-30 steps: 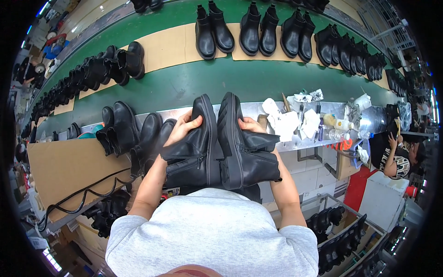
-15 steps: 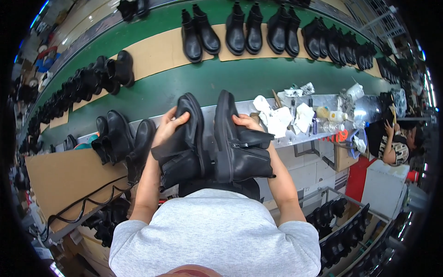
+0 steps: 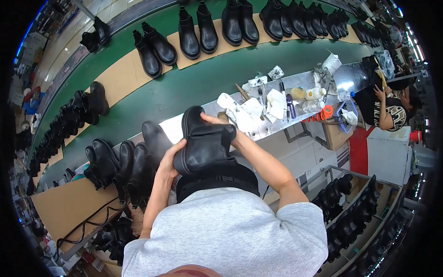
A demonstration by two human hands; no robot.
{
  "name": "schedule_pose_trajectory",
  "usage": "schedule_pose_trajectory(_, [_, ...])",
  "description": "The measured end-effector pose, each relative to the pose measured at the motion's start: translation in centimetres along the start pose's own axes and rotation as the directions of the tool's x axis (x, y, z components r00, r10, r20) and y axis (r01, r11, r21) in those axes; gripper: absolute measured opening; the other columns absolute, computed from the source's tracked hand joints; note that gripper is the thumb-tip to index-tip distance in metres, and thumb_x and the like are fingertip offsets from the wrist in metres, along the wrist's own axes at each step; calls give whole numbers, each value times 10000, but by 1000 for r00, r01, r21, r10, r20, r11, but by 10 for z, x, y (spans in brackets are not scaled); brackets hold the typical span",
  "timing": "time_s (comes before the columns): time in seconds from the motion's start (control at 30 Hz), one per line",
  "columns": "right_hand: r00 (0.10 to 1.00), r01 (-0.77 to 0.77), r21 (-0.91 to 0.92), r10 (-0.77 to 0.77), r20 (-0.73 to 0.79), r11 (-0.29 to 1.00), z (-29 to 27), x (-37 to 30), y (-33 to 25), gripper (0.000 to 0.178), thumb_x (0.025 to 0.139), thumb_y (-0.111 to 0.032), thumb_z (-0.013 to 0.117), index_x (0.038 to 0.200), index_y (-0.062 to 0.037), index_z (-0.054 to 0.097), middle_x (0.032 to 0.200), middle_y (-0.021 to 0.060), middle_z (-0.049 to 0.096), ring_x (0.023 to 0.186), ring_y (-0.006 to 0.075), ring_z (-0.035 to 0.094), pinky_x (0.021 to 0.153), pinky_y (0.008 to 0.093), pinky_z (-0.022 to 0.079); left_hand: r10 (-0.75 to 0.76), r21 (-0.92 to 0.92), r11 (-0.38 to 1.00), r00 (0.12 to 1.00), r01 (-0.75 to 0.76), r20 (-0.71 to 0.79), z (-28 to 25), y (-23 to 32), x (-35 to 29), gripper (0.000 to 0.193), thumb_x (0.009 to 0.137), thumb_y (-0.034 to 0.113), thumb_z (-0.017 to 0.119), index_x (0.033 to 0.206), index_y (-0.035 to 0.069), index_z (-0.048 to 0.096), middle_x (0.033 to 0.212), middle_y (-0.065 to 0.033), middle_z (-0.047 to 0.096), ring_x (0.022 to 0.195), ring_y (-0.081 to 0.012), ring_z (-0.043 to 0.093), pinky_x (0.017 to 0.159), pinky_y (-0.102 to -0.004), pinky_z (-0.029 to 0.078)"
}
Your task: Inspecting, cleaning, and marking black boots on a factory assembly line.
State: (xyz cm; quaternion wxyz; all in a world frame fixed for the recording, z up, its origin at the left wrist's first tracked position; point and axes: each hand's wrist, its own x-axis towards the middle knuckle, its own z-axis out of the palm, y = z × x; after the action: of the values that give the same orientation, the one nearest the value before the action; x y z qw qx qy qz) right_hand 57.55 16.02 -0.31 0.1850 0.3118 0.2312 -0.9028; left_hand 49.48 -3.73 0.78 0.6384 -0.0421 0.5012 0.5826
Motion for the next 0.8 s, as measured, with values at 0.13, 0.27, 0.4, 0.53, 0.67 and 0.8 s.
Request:
schedule_pose_trajectory(0.13, [776, 398, -277, -482, -407, 874, -57, -15, -14, 298, 898, -241, 517, 1047, 6, 589, 994, 134, 610, 862, 206, 616, 690, 354, 561, 238, -687, 723, 961, -75, 145, 19, 2, 7, 429, 911, 325, 477, 1207, 15, 484, 1205, -185, 531, 1117, -302, 520, 925, -496, 442])
schedule_pose_trajectory(0.27, [203, 287, -756, -809, -552, 588, -172, -45, -50, 224, 810, -73, 546, 994, 28, 623, 927, 166, 638, 790, 241, 646, 615, 324, 574, 336, -833, 514, 942, -204, -23, 49, 20, 24, 439, 909, 375, 451, 1165, 21, 492, 1119, -184, 539, 1048, -306, 510, 941, -444, 423])
schedule_pose_trajectory(0.4, [-103, -134, -921, -929, -355, 366, -256, -74, -72, 194, 760, -72, 557, 899, 19, 655, 882, 233, 649, 782, 353, 650, 716, 414, 534, 331, -842, 469, 937, -266, -111, 56, 21, 42, 444, 919, 378, 418, 1143, 3, 492, 1109, -191, 518, 1044, -303, 503, 930, -417, 432])
schedule_pose_trajectory(0.53, [-84, -561, -707, -879, -469, 431, -268, -102, -69, 195, 741, -87, 570, 888, 6, 659, 889, 260, 633, 846, 423, 615, 767, 469, 486, 340, -871, 411, 932, -269, -127, 56, 19, 49, 479, 918, 384, 400, 1135, -37, 474, 1087, -202, 510, 1047, -316, 494, 932, -417, 433])
schedule_pose_trajectory(0.67, [-12, -592, -679, -848, -530, 433, -275, -98, -43, 199, 736, -126, 608, 867, 16, 653, 874, 265, 633, 872, 424, 609, 761, 478, 483, 328, -868, 394, 929, -301, -173, 57, 17, 55, 497, 920, 385, 385, 1126, -58, 473, 1075, -204, 515, 1040, -321, 498, 933, -423, 432])
schedule_pose_trajectory(0.8, [41, -617, -661, -822, -568, 427, -267, -89, -29, 215, 745, -154, 637, 857, 29, 639, 884, 265, 631, 884, 423, 606, 766, 474, 483, 322, -849, 401, 921, -344, -221, 58, 17, 57, 517, 914, 408, 387, 1115, -60, 480, 1059, -201, 517, 1021, -316, 508, 930, -426, 436])
